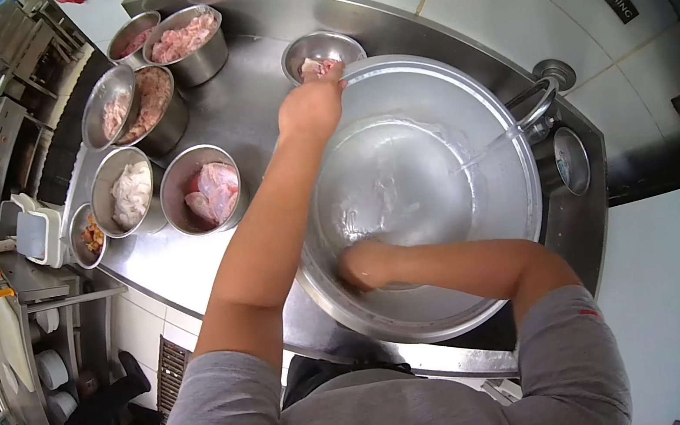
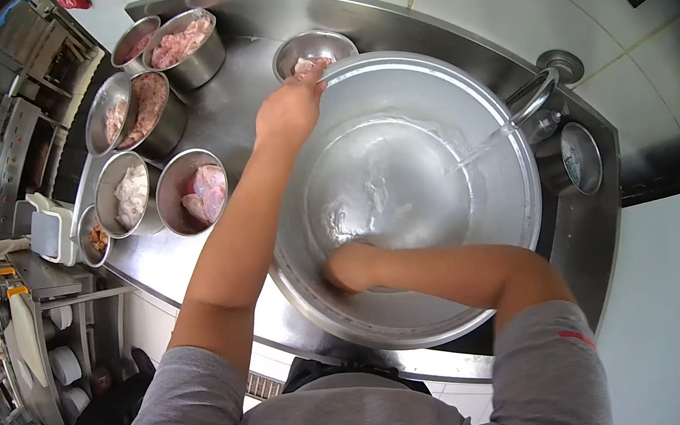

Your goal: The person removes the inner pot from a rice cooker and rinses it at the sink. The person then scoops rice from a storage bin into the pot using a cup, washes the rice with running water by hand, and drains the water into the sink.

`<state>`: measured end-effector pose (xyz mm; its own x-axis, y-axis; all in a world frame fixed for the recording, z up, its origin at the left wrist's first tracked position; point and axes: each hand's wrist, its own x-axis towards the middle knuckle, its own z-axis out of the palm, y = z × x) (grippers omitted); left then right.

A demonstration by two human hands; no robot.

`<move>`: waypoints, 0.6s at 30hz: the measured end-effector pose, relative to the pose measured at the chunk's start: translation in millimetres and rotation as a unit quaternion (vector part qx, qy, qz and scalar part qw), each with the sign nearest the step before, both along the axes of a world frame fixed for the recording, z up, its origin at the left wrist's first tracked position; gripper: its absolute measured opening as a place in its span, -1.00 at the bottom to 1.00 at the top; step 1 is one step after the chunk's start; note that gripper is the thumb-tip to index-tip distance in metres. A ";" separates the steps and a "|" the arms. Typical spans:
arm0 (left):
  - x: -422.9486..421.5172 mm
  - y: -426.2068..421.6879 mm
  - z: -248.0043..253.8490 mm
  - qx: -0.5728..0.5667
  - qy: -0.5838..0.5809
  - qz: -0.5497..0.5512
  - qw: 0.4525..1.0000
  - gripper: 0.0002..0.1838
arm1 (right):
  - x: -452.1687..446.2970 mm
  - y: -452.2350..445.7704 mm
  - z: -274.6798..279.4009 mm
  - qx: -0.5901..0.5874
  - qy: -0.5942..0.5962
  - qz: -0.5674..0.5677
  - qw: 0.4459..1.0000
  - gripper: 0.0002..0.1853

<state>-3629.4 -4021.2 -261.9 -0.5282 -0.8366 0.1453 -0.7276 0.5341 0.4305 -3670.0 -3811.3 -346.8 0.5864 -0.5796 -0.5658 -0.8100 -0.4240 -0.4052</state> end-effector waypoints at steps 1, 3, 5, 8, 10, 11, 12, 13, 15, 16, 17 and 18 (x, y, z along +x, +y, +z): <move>1.1 -0.2 1.9 -0.004 0.004 -0.002 1.000 -0.62 | -12.1 15.9 -0.1 0.006 0.026 0.015 1.000 -0.82; -0.3 -0.5 4.4 0.018 -0.001 0.003 1.000 -0.62 | -41.5 19.2 13.3 -0.112 -0.088 -0.149 0.979 -0.72; -1.0 0.4 5.2 0.036 -0.006 0.012 0.999 -0.62 | -69.8 22.2 5.2 -0.263 -0.133 -0.294 0.909 -0.61; -2.4 2.0 4.8 0.035 0.010 0.016 0.999 -0.62 | -81.5 46.2 -19.5 -0.254 -0.129 -0.320 0.903 -0.60; -2.1 2.2 5.0 0.018 0.009 0.026 0.999 -0.62 | -94.4 45.8 -26.7 -0.198 -0.125 -0.319 0.918 -0.63; -2.2 2.6 8.2 0.020 0.009 0.024 0.999 -0.62 | -102.2 42.8 -29.0 -0.143 -0.123 -0.319 0.929 -0.66; -1.5 3.2 13.2 0.045 -0.002 0.018 0.999 -0.61 | -127.4 34.0 -41.9 -0.141 -0.123 -0.323 0.928 -0.66; -0.8 3.9 14.9 0.071 -0.013 0.013 0.997 -0.61 | -165.8 21.6 -63.6 -0.152 -0.184 -0.462 0.854 -0.68; -0.9 3.3 10.5 0.070 -0.015 0.011 0.997 -0.61 | -168.1 20.1 -57.4 -0.160 -0.237 -0.591 0.754 -0.69; -2.6 0.4 10.2 0.065 -0.014 0.012 0.998 -0.61 | -155.1 31.8 -58.9 -0.174 -0.207 -0.513 0.815 -0.71; -3.7 -1.3 10.2 0.066 -0.010 0.010 0.998 -0.61 | -128.4 39.9 -40.5 -0.183 -0.173 -0.428 0.868 -0.72; -3.8 -1.7 9.3 0.064 -0.011 0.011 0.998 -0.61 | -83.7 42.0 -2.8 0.047 -0.254 -0.611 0.748 -0.74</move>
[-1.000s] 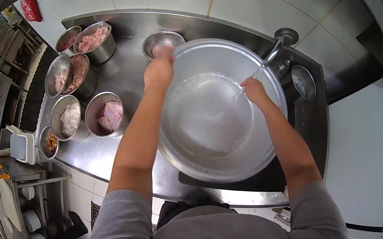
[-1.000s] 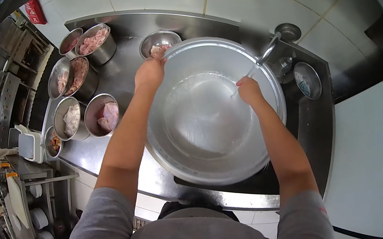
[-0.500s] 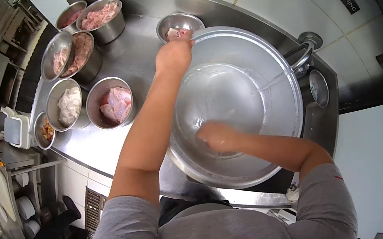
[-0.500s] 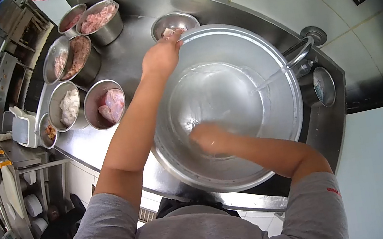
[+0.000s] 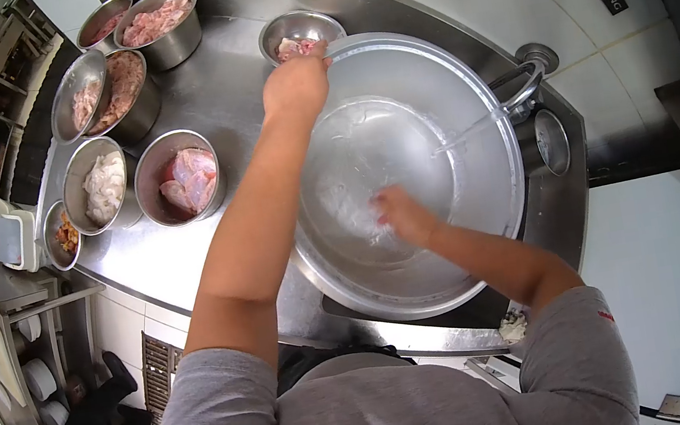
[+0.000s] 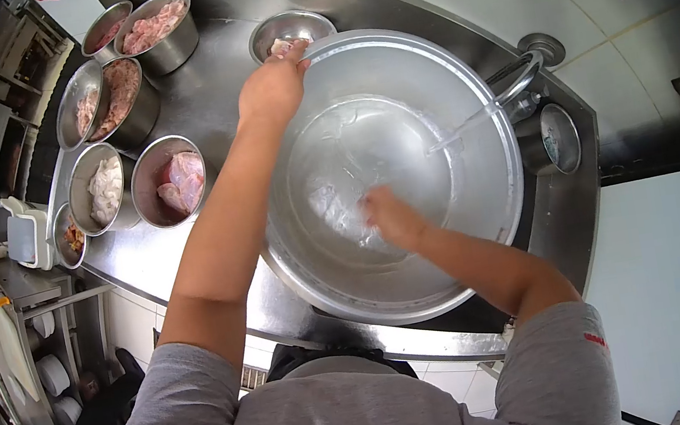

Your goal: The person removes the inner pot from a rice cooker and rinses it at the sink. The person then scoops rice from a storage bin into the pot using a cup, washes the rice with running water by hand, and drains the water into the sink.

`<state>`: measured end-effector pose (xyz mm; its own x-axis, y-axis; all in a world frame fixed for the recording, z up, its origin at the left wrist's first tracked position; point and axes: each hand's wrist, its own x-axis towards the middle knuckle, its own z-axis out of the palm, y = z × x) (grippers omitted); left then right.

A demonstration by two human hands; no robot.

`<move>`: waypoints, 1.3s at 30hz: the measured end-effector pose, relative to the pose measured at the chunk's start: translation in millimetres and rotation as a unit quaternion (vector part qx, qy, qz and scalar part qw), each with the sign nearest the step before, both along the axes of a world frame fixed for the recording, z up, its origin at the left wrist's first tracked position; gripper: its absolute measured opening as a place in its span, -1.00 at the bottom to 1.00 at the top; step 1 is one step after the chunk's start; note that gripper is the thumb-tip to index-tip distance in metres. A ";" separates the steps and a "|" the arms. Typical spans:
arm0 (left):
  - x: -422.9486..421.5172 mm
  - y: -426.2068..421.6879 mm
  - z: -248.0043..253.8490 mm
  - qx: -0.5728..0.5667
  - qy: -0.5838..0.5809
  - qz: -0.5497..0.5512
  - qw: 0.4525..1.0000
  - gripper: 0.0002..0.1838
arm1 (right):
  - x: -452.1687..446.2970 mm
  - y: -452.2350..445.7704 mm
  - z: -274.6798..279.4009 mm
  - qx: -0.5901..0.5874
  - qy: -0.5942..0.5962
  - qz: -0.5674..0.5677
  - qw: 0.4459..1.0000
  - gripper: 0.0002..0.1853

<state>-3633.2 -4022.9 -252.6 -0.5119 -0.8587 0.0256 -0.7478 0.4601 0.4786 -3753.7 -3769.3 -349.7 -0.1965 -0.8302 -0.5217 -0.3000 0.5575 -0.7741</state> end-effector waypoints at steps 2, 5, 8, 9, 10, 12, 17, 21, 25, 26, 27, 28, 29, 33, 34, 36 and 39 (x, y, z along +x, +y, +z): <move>0.2 2.5 -1.1 -0.004 -0.006 -0.006 1.000 -0.61 | -32.9 6.4 -43.4 -0.098 0.116 0.032 0.988 -0.77; -0.2 2.1 -2.1 -0.012 -0.003 -0.001 1.000 -0.61 | -118.4 -28.0 -64.5 -0.159 0.276 -0.098 0.943 -0.88; 0.7 -1.4 -2.3 -0.013 -0.005 0.008 1.000 -0.61 | -47.5 -33.0 -80.9 -0.294 0.279 0.096 0.909 -0.88; 1.5 0.1 -3.5 -0.024 0.011 0.007 1.000 -0.61 | -16.1 -32.0 -87.9 -0.347 0.275 0.193 0.876 -0.88; 1.3 2.1 -4.6 -0.037 0.025 0.004 0.999 -0.61 | 23.2 -40.1 -65.6 -0.346 0.281 0.237 0.863 -0.86; 0.8 2.8 -3.0 -0.022 0.011 0.005 1.000 -0.61 | 75.2 -76.6 -43.7 -0.289 0.334 0.264 0.858 -0.84; 1.7 0.0 -1.0 -0.006 -0.013 0.019 1.000 -0.62 | -57.0 -184.3 -82.6 -0.218 0.503 0.134 0.826 -0.85; 2.8 -0.4 -1.6 -0.002 0.014 0.007 1.000 -0.63 | -150.5 -79.8 -42.5 0.054 0.536 0.019 0.842 -0.63; 1.6 -1.0 -6.6 -0.038 0.049 0.000 0.998 -0.61 | -98.2 40.4 -9.6 0.078 0.281 0.231 0.928 -0.58; 0.6 -2.0 -6.8 -0.040 0.052 -0.002 0.998 -0.61 | -64.4 60.5 -28.9 0.067 0.190 0.210 0.957 -0.69; 0.6 -1.9 -8.3 -0.040 0.050 -0.001 0.998 -0.61 | -16.2 63.3 -37.2 -0.058 0.371 0.358 0.855 -0.77; 0.5 -1.5 -8.6 -0.040 0.046 0.001 0.998 -0.61 | 28.0 55.4 -63.4 -0.035 0.307 0.298 0.903 -0.78; 0.5 -1.3 -6.7 -0.044 0.046 0.003 0.998 -0.61 | 46.5 27.1 -76.6 -0.242 0.206 0.363 0.876 -0.77; 0.9 -0.3 -3.5 -0.009 -0.008 0.012 1.000 -0.62 | 34.5 -177.1 -77.9 -0.276 0.472 0.189 0.816 -0.85; 1.5 -1.0 -3.0 -0.015 -0.021 0.012 1.000 -0.61 | 3.6 -196.8 -67.1 -0.184 0.560 0.156 0.793 -0.85; 1.4 -0.5 -4.8 -0.020 -0.012 0.011 1.000 -0.61 | -83.4 -188.1 -81.2 -0.143 0.569 0.095 0.804 -0.85; 0.0 -0.5 -2.9 -0.021 0.006 0.002 1.000 -0.61 | -139.6 -96.3 -35.7 0.052 0.554 0.039 0.830 -0.70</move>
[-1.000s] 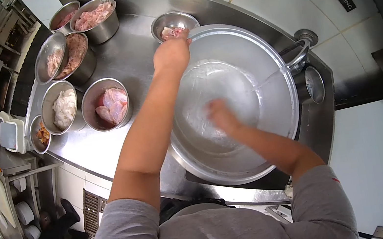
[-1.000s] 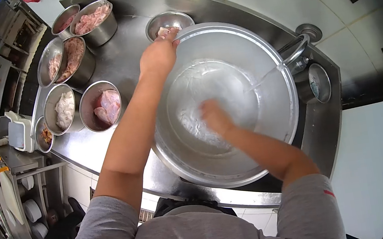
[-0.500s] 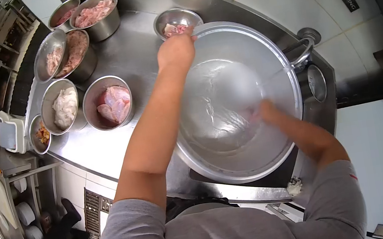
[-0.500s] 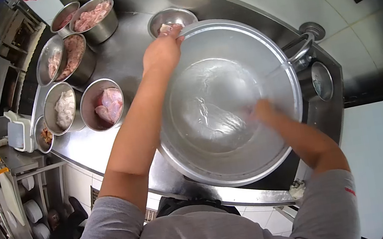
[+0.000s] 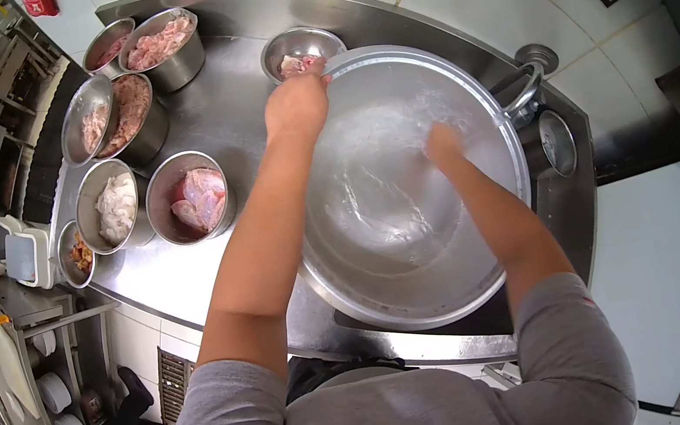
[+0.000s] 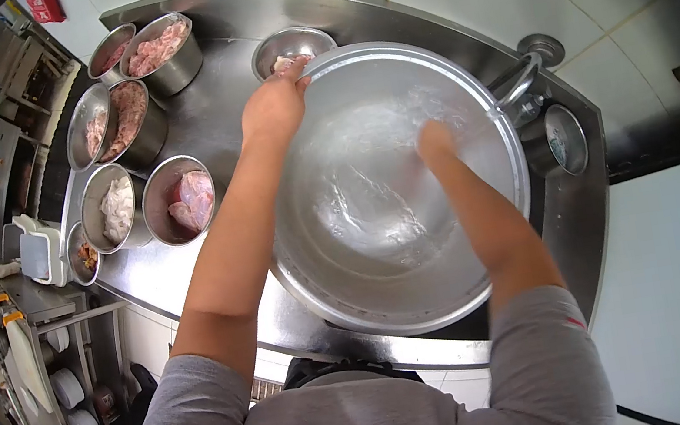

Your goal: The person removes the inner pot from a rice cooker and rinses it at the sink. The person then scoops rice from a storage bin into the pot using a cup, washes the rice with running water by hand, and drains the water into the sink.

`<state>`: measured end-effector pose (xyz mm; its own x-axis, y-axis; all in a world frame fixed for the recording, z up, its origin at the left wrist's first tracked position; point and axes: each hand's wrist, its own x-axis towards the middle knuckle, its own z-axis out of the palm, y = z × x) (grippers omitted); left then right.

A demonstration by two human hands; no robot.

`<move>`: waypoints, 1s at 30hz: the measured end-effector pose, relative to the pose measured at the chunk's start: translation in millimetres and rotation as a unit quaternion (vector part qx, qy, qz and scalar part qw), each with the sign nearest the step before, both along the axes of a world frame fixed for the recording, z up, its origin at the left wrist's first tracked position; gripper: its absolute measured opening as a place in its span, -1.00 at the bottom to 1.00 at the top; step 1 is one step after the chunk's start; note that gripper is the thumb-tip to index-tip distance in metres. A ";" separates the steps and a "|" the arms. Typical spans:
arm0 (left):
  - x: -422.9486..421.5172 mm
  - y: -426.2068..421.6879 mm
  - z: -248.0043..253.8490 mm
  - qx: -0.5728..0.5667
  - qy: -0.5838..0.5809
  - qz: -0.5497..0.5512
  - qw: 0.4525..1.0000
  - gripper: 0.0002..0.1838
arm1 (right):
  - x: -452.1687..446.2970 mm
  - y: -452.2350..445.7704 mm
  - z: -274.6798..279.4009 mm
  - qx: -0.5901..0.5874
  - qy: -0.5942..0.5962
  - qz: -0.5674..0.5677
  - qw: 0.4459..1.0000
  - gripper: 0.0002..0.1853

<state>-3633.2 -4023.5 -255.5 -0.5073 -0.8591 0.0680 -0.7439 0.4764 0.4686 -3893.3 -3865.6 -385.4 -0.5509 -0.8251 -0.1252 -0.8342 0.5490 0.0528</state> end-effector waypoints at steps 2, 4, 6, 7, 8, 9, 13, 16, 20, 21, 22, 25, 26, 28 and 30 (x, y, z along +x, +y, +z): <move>0.0 0.3 2.3 0.005 0.012 -0.010 1.000 -0.61 | -42.5 74.4 -61.8 0.105 0.060 0.096 0.988 -0.57; -0.7 2.3 1.9 -0.013 0.005 0.003 1.000 -0.61 | 16.7 122.7 -20.1 0.244 -0.098 0.017 0.965 -0.53; -1.5 3.3 3.3 -0.017 0.005 -0.009 1.000 -0.61 | 64.8 144.0 21.5 0.230 -0.241 0.101 0.938 -0.61; -2.2 3.7 4.9 -0.019 -0.005 -0.007 1.000 -0.62 | 76.1 145.3 20.9 0.217 -0.212 0.111 0.946 -0.61; -3.1 5.0 6.7 -0.023 -0.001 -0.017 1.000 -0.62 | 77.9 141.0 59.6 0.103 -0.227 0.070 0.966 -0.60; -3.6 6.5 8.4 -0.015 -0.012 -0.008 1.000 -0.61 | 75.6 131.5 106.6 -0.013 -0.239 0.031 0.970 -0.58; -7.0 13.9 16.9 -0.005 -0.036 0.010 0.999 -0.60 | -37.2 149.7 211.3 -0.246 -0.006 -0.147 0.958 -0.64; -6.6 18.0 17.5 -0.025 -0.015 0.005 1.000 -0.60 | -146.0 190.0 198.5 -0.255 0.079 -0.163 0.950 -0.42; -11.1 16.1 13.4 -0.025 -0.063 0.034 0.997 -0.59 | -49.6 216.7 183.8 -0.196 -0.130 -0.253 0.939 -0.22; -11.8 16.6 14.2 -0.013 -0.055 0.049 0.997 -0.57 | -25.0 235.6 148.0 -0.238 -0.219 -0.247 0.913 -0.22; -12.0 17.5 13.9 -0.001 -0.047 0.064 0.997 -0.53 | 9.8 243.8 141.2 -0.185 -0.316 -0.261 0.893 -0.31; -15.4 13.7 -5.0 0.012 -0.029 0.037 0.999 -0.46 | 45.1 276.8 118.8 -0.418 -0.505 -0.270 0.705 -0.46; -19.3 16.7 -12.6 0.007 -0.030 0.037 0.999 -0.46 | 41.6 286.8 125.7 -0.467 -0.502 -0.273 0.675 -0.52; -31.6 22.7 -29.2 0.060 -0.018 -0.002 0.998 -0.32 | 26.8 301.1 161.9 -0.535 -0.473 -0.271 0.646 -0.65; -45.7 42.6 -55.7 0.148 0.053 -0.026 0.987 -0.28 | 16.9 305.9 228.8 -0.566 -0.477 -0.241 0.627 -0.67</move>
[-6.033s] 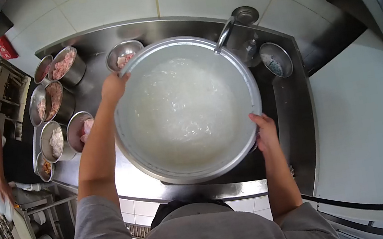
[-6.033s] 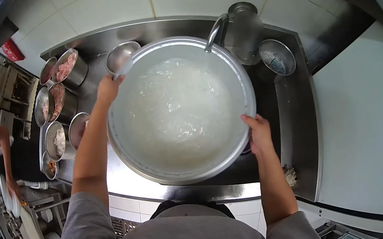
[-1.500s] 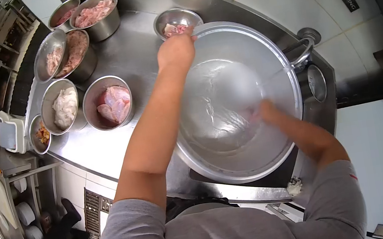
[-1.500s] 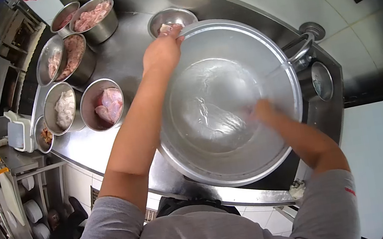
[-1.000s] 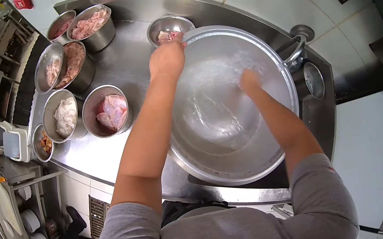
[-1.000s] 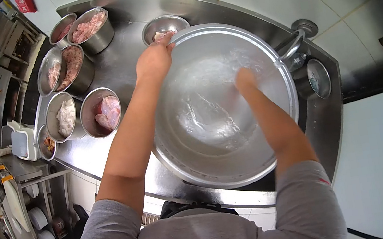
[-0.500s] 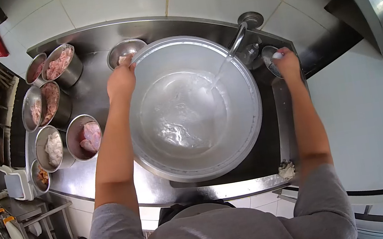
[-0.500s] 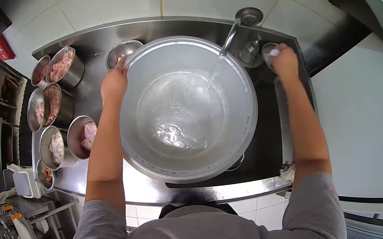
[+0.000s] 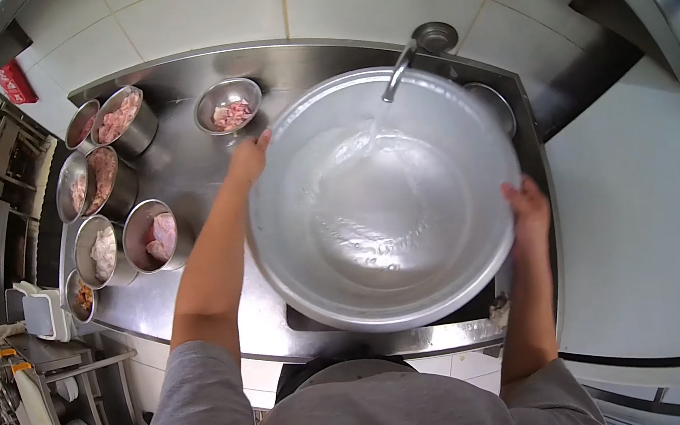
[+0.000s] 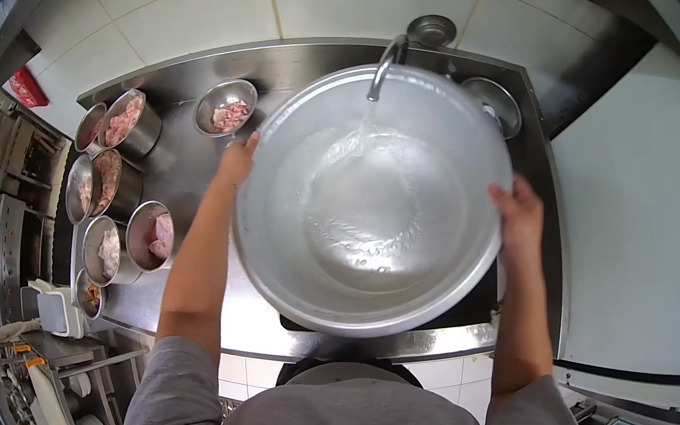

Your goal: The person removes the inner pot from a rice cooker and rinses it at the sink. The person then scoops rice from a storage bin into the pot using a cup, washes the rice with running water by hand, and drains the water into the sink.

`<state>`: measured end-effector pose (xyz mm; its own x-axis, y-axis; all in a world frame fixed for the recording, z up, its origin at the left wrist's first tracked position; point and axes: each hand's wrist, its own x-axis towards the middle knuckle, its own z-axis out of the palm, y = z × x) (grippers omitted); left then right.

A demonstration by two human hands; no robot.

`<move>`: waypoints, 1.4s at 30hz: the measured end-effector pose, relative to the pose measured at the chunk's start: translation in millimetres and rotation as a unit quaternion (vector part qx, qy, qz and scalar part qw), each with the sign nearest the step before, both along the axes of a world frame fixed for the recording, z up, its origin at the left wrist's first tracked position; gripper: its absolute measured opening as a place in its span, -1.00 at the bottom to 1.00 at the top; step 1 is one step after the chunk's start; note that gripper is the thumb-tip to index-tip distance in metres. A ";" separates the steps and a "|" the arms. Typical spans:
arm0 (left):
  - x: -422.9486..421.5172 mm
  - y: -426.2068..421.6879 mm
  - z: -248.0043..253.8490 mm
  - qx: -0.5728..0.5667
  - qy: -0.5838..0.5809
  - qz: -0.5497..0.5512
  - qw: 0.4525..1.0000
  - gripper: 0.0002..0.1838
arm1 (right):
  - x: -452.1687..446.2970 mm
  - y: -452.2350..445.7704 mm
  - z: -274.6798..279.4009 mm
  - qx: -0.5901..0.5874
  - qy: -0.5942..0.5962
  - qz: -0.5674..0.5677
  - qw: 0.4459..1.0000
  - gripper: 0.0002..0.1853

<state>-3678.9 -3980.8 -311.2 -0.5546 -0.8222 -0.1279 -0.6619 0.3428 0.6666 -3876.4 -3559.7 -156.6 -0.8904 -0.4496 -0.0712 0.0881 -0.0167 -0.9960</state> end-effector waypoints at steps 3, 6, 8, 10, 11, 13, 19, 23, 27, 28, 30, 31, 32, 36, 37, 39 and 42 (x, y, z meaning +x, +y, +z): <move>-42.6 38.4 -120.2 0.280 0.150 0.055 0.947 -0.30 | -3.4 -6.1 83.9 0.041 0.054 -0.020 0.998 -0.59; -84.4 135.4 -136.7 0.640 0.296 0.151 0.693 -0.48 | 5.4 -21.0 131.7 0.096 0.133 0.001 0.986 -0.60; -121.5 190.2 -191.5 0.707 0.275 0.145 0.635 -0.60 | 26.7 -32.0 144.5 0.119 0.164 0.032 0.979 -0.62; -155.2 261.6 -190.6 0.712 0.348 0.081 0.605 -0.68 | 45.2 -38.5 152.7 0.143 0.193 0.070 0.968 -0.63; -161.8 284.6 -143.1 0.739 0.321 0.079 0.586 -0.67 | 55.8 -35.4 155.2 0.224 0.270 0.103 0.931 -0.62; -182.1 316.3 -112.9 0.779 0.279 0.050 0.560 -0.65 | 77.4 -25.5 162.1 0.303 0.343 0.141 0.878 -0.59; -265.6 344.5 -125.7 0.570 0.081 -0.230 0.784 -0.61 | 123.4 19.5 175.7 0.322 0.537 0.241 0.742 -0.54; -277.0 349.4 -64.3 0.557 0.125 -0.307 0.762 -0.62 | 151.6 32.0 180.6 0.328 0.577 0.250 0.705 -0.54; -252.2 341.4 -35.8 0.546 0.146 -0.329 0.756 -0.63 | 175.2 36.8 188.2 0.342 0.579 0.217 0.708 -0.53; -240.2 335.6 -35.4 0.545 0.150 -0.327 0.757 -0.63 | 175.2 39.7 190.7 0.339 0.571 0.199 0.720 -0.53; -216.1 323.7 -45.4 0.540 0.151 -0.319 0.764 -0.63 | 170.3 44.3 198.6 0.389 0.484 0.090 0.779 -0.54; -199.7 313.9 -57.4 0.612 0.162 -0.227 0.740 -0.54 | 161.2 42.0 202.5 0.374 0.427 0.022 0.823 -0.56; -181.3 299.6 -65.3 0.675 0.171 -0.131 0.706 -0.42 | 143.7 39.4 198.7 0.252 0.359 -0.028 0.898 -0.60; -71.1 194.7 -2.3 0.618 0.205 -0.054 0.757 -0.54 | 33.1 67.3 152.7 0.065 0.195 -0.061 0.977 -0.55; -68.6 157.1 -17.1 0.600 0.221 -0.058 0.767 -0.53 | -2.0 80.6 118.6 0.051 0.174 -0.075 0.981 -0.52; -52.1 102.9 5.1 0.445 0.228 -0.022 0.866 -0.49 | -75.6 104.8 16.3 0.118 0.167 -0.156 0.966 -0.48; -24.0 43.9 39.5 0.292 0.157 -0.028 0.943 -0.22 | -78.7 74.5 -91.2 -0.002 0.027 -0.093 0.995 -0.48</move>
<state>-3702.9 -3936.9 -271.7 -0.6809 -0.6310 -0.3716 -0.3925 -0.1139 0.9127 -3955.1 -3485.2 -247.8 -0.9605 -0.2776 -0.0193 0.0291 -0.0314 -0.9991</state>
